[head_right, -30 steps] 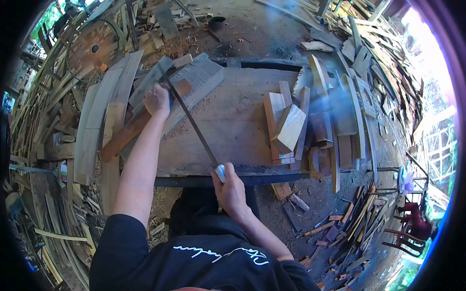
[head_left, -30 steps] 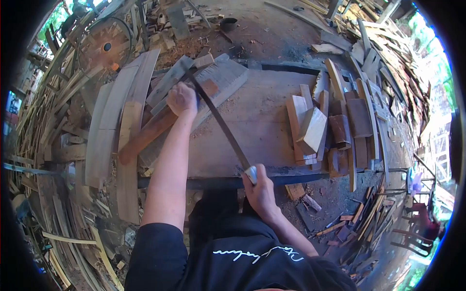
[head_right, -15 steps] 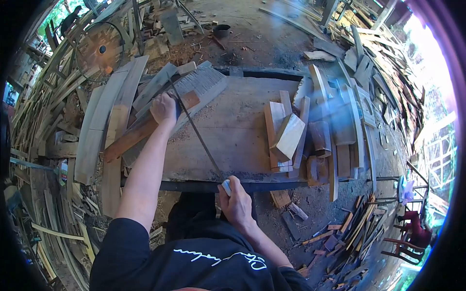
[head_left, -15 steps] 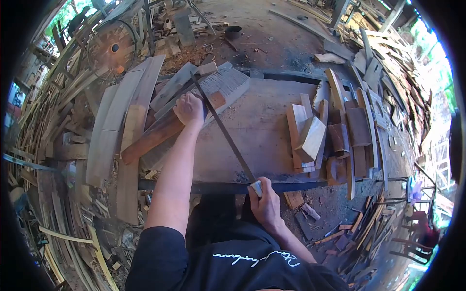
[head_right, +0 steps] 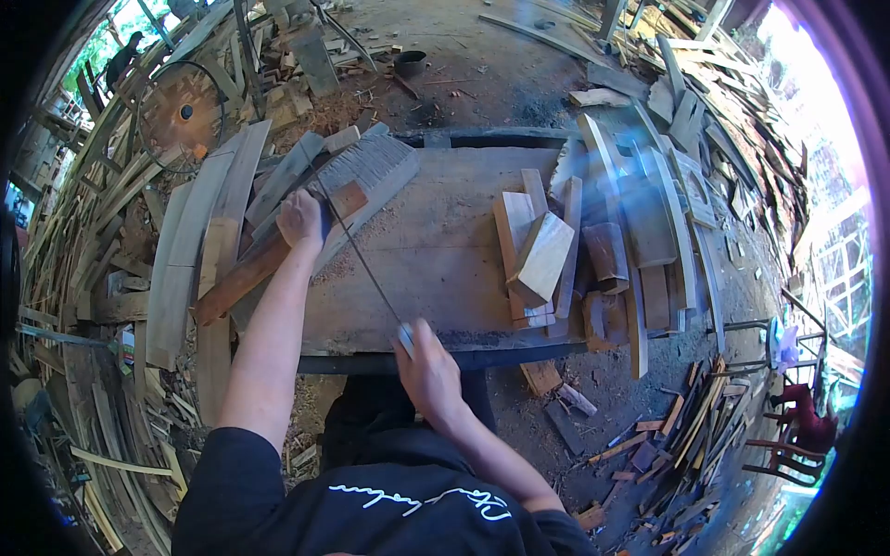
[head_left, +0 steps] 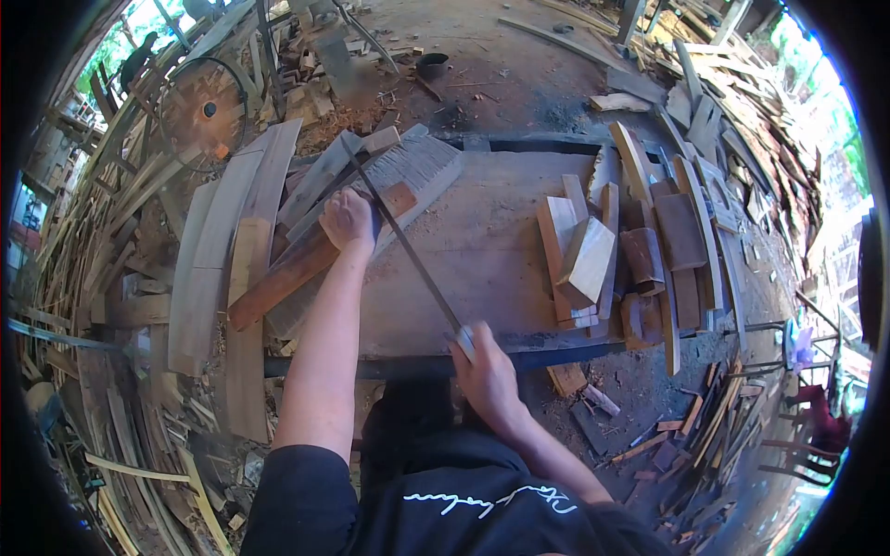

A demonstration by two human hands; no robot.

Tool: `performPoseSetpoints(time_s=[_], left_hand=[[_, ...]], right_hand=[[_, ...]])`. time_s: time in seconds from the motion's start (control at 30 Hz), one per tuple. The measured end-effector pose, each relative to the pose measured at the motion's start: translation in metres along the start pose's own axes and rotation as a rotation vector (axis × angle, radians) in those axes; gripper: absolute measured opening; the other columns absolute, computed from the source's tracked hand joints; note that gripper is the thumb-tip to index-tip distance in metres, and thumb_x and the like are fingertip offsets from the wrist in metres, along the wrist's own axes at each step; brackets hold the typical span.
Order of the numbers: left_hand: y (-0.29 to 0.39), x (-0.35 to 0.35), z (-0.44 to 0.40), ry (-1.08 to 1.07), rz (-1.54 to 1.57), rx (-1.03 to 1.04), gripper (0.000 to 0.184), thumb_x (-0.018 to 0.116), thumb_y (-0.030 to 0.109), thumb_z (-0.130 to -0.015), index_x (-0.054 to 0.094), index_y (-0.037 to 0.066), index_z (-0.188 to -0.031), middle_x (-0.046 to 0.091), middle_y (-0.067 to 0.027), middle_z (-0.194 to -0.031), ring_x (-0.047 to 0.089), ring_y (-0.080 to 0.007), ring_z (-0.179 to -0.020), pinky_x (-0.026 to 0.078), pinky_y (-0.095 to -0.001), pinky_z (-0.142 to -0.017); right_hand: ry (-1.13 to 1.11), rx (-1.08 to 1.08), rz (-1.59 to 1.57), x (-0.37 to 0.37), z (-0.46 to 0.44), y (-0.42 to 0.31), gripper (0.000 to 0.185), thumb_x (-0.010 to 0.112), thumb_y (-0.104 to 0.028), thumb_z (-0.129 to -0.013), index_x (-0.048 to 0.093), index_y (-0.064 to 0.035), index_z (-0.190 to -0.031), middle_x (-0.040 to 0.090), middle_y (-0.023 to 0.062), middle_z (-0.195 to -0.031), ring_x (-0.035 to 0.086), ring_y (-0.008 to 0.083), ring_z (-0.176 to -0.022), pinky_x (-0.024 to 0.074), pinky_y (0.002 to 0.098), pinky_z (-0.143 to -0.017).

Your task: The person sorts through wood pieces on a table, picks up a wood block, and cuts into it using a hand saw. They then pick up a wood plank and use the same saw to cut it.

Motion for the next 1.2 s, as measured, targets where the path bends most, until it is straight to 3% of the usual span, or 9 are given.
performPoseSetpoints(time_s=[0.17, 0.4, 0.6, 0.67, 0.8, 0.97, 1.03, 1.2], left_hand=[[-0.003, 0.001, 0.002, -0.012, -0.029, -0.033, 0.041, 0.032, 0.021, -0.095, 0.070, 0.007, -0.095, 0.069, -0.0112, -0.108, 0.062, -0.0284, -0.106, 0.044, -0.0435, -0.092], [-0.001, 0.000, 0.006, -0.085, -0.043, -0.037, 0.039, 0.034, 0.020, -0.094, 0.070, 0.006, -0.098, 0.068, -0.0113, -0.112, 0.059, -0.0279, -0.111, 0.043, -0.0431, -0.095], [-0.005, 0.007, 0.003, 0.056, -0.009, 0.051, 0.039, 0.033, 0.020, -0.094, 0.070, 0.006, -0.099, 0.068, -0.0123, -0.112, 0.060, -0.0288, -0.110, 0.044, -0.0439, -0.094], [-0.006, 0.007, -0.001, -0.027, -0.056, -0.049, 0.040, 0.033, 0.021, -0.095, 0.070, 0.007, -0.100, 0.068, -0.0124, -0.112, 0.060, -0.0290, -0.111, 0.044, -0.0447, -0.095], [0.000, 0.001, 0.000, -0.089, -0.078, -0.041, 0.042, 0.031, 0.021, -0.095, 0.070, 0.008, -0.102, 0.067, -0.0118, -0.114, 0.059, -0.0283, -0.114, 0.042, -0.0456, -0.097], [-0.009, 0.014, -0.004, -0.102, -0.037, 0.001, 0.042, 0.032, 0.022, -0.095, 0.070, 0.008, -0.104, 0.067, -0.0129, -0.114, 0.059, -0.0280, -0.114, 0.041, -0.0451, -0.097], [-0.004, 0.006, 0.002, -0.041, -0.033, -0.016, 0.041, 0.032, 0.021, -0.095, 0.070, 0.008, -0.104, 0.067, -0.0128, -0.115, 0.059, -0.0280, -0.114, 0.041, -0.0445, -0.098], [0.001, -0.008, -0.001, -0.134, -0.061, -0.062, 0.040, 0.034, 0.020, -0.094, 0.070, 0.007, -0.103, 0.067, -0.0130, -0.115, 0.060, -0.0288, -0.112, 0.044, -0.0445, -0.094]], right_hand=[[0.010, -0.069, -0.007, 0.033, -0.056, -0.006, 0.024, 0.065, -0.019, -0.090, 0.048, -0.0036, -0.099, 0.063, 0.0237, -0.085, 0.063, 0.0447, -0.080, 0.0523, 0.0497, -0.065], [-0.092, 0.080, -0.072, -0.014, 0.021, 0.010, 0.025, 0.064, -0.019, -0.091, 0.045, -0.0035, -0.097, 0.062, 0.0245, -0.083, 0.062, 0.0462, -0.077, 0.0505, 0.0508, -0.062], [-0.011, -0.080, -0.023, 0.035, -0.065, -0.003, 0.025, 0.061, -0.022, -0.093, 0.044, -0.0046, -0.101, 0.062, 0.0247, -0.084, 0.062, 0.0458, -0.077, 0.0486, 0.0530, -0.062], [-0.009, -0.057, -0.050, 0.024, -0.047, 0.001, 0.025, 0.061, -0.021, -0.093, 0.044, -0.0046, -0.101, 0.062, 0.0246, -0.085, 0.062, 0.0457, -0.078, 0.0489, 0.0529, -0.063], [-0.106, 0.063, -0.118, -0.010, 0.020, 0.016, 0.026, 0.062, -0.020, -0.092, 0.044, -0.0046, -0.102, 0.062, 0.0243, -0.087, 0.062, 0.0462, -0.080, 0.0496, 0.0527, -0.066], [-0.097, 0.073, -0.065, 0.011, -0.027, -0.003, 0.027, 0.063, -0.019, -0.091, 0.044, -0.0035, -0.103, 0.063, 0.0252, -0.087, 0.062, 0.0466, -0.082, 0.0498, 0.0522, -0.067], [-0.018, -0.026, -0.058, 0.027, -0.056, -0.007, 0.026, 0.062, -0.018, -0.092, 0.044, -0.0033, -0.102, 0.063, 0.0256, -0.086, 0.062, 0.0465, -0.082, 0.0498, 0.0521, -0.067], [-0.056, 0.012, -0.086, -0.004, -0.007, -0.005, 0.026, 0.061, -0.018, -0.092, 0.043, -0.0031, -0.103, 0.062, 0.0259, -0.084, 0.062, 0.0468, -0.080, 0.0493, 0.0527, -0.066]])
Point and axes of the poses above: each hand's wrist, its own z-axis away from the middle knuckle, its own x-axis out of the palm, y = z × x, the point moved 4 cm from there along -z, towards the middle knuckle
